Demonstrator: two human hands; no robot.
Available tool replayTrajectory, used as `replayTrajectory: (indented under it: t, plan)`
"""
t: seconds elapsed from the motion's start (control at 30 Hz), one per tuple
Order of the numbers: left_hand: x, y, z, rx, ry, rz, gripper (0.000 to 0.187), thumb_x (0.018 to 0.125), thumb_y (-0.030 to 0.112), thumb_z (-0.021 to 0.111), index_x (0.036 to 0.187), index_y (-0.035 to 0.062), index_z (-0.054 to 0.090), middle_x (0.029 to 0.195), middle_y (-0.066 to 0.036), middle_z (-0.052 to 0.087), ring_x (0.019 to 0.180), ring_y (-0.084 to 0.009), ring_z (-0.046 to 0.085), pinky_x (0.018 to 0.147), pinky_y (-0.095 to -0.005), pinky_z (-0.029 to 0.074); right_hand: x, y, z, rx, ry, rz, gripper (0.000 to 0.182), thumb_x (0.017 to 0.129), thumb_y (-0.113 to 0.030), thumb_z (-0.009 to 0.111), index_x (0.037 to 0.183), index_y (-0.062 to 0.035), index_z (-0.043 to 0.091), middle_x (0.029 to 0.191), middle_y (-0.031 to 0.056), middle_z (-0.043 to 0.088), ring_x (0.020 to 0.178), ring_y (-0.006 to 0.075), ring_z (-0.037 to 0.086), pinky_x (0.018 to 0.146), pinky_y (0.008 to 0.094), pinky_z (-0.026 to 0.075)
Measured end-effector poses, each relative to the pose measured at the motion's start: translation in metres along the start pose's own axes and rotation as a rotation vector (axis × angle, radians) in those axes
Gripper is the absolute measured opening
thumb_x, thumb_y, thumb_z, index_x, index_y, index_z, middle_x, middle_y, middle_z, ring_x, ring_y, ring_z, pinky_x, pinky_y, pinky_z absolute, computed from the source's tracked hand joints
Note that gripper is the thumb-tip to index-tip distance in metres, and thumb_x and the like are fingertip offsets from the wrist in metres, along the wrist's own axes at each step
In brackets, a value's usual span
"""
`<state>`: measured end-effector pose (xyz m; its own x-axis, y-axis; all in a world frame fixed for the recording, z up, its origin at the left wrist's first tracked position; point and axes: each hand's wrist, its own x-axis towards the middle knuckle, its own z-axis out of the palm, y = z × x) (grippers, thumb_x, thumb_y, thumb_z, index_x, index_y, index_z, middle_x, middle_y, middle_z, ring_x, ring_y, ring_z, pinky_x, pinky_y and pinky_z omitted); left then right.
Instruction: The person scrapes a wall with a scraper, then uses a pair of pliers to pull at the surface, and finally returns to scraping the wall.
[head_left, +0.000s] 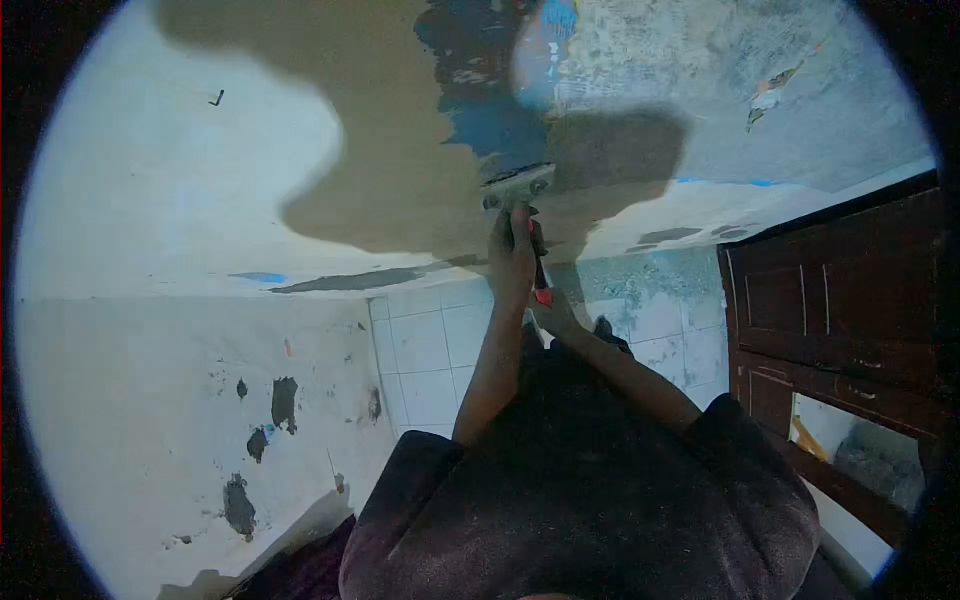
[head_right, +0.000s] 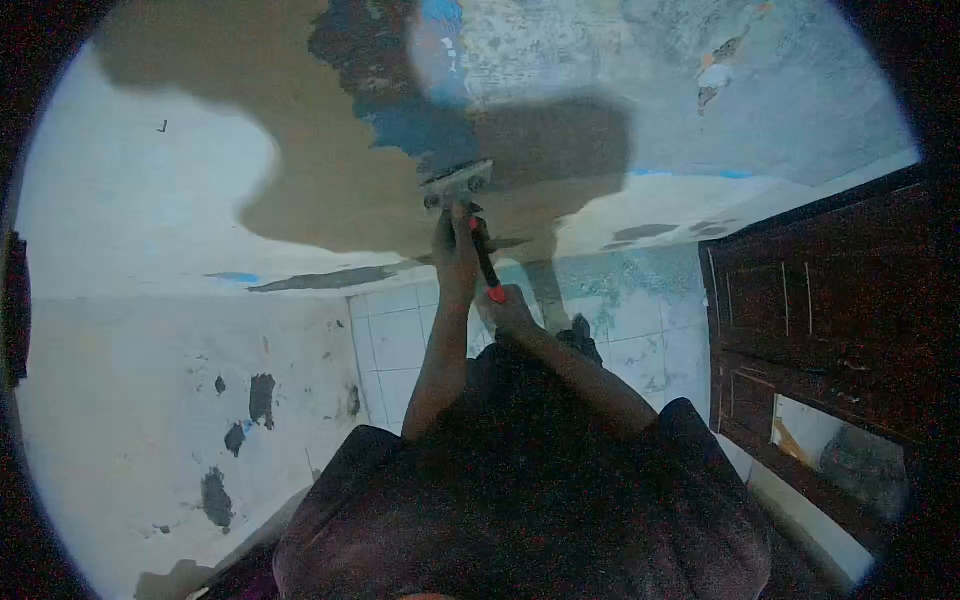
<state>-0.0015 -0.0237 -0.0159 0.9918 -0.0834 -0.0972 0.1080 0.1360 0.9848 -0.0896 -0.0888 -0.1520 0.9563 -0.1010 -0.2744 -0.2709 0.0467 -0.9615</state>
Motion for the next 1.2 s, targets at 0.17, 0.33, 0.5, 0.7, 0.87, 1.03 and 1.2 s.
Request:
replayTrajectory:
  t: [0.17,0.33,0.5,0.7,0.87,1.03,1.2]
  plan:
    - [0.009,-0.072,-0.015,-0.097,-0.06,-0.099,0.046,0.099,0.049,0.036,0.087,0.0065,0.05,0.064,0.0,0.045,0.056,-0.0104,0.046,0.051,-0.0271,0.041,-0.001,0.065,-0.018,-0.334,0.066,0.139,0.026,0.08,-0.024,0.066,0.073,0.0003,0.06,0.059,0.0095,0.057,0.059,0.0168,0.057,0.056,0.0363,0.044]
    - [-0.001,-0.044,-0.012,-0.219,-0.024,-0.127,0.042,0.098,0.051,0.037,0.088,0.0106,0.044,0.064,0.002,0.039,0.053,-0.0085,0.039,0.049,-0.0241,0.035,0.004,0.061,-0.004,-0.344,0.046,0.005,0.028,0.078,-0.027,0.068,0.075,-0.0003,0.061,0.061,0.0093,0.058,0.057,0.0189,0.058,0.054,0.0371,0.044]
    - [-0.001,-0.091,-0.029,-0.303,-0.034,-0.224,0.037,0.098,0.046,0.042,0.088,0.0114,0.045,0.063,0.002,0.039,0.051,-0.0081,0.037,0.048,-0.025,0.033,-0.003,0.086,-0.002,-0.271,-0.046,0.29,0.028,0.079,-0.027,0.069,0.071,-0.0027,0.057,0.061,0.0036,0.056,0.054,0.0157,0.054,0.051,0.0351,0.04]
    - [-0.003,-0.068,-0.041,-0.197,-0.016,-0.184,0.034,0.099,0.042,0.042,0.088,0.0104,0.046,0.063,0.003,0.04,0.053,-0.0077,0.037,0.048,-0.0239,0.032,-0.001,0.11,0.029,-0.047,-0.103,0.179,0.027,0.082,-0.024,0.067,0.072,-0.0015,0.055,0.06,-0.0006,0.051,0.055,0.0098,0.047,0.05,0.0343,0.037]
    - [0.0,-0.054,-0.051,-0.121,-0.019,-0.154,0.038,0.099,0.047,0.04,0.089,0.0104,0.047,0.066,0.002,0.042,0.054,-0.007,0.037,0.049,-0.0231,0.032,0.001,0.079,0.043,-0.203,-0.087,0.203,0.033,0.083,-0.028,0.066,0.072,0.002,0.056,0.06,0.0064,0.055,0.062,0.0147,0.052,0.057,0.0386,0.041]
    - [0.008,-0.055,-0.058,0.037,-0.085,-0.065,0.037,0.1,0.044,0.038,0.086,0.0105,0.045,0.068,0.002,0.041,0.058,-0.0064,0.038,0.05,-0.0235,0.032,0.018,0.099,0.072,-0.096,0.007,0.16,0.028,0.081,-0.026,0.067,0.081,0.0001,0.059,0.063,0.0104,0.054,0.063,0.0215,0.055,0.059,0.0408,0.042]
    - [0.002,-0.064,-0.065,-0.009,-0.059,-0.207,0.037,0.1,0.044,0.038,0.085,0.0105,0.045,0.063,0.003,0.039,0.053,-0.0064,0.036,0.048,-0.0242,0.032,0.009,0.153,0.071,-0.073,-0.18,0.184,0.024,0.088,-0.022,0.06,0.072,-0.0039,0.057,0.059,-0.0028,0.051,0.057,0.007,0.046,0.05,0.0316,0.037]
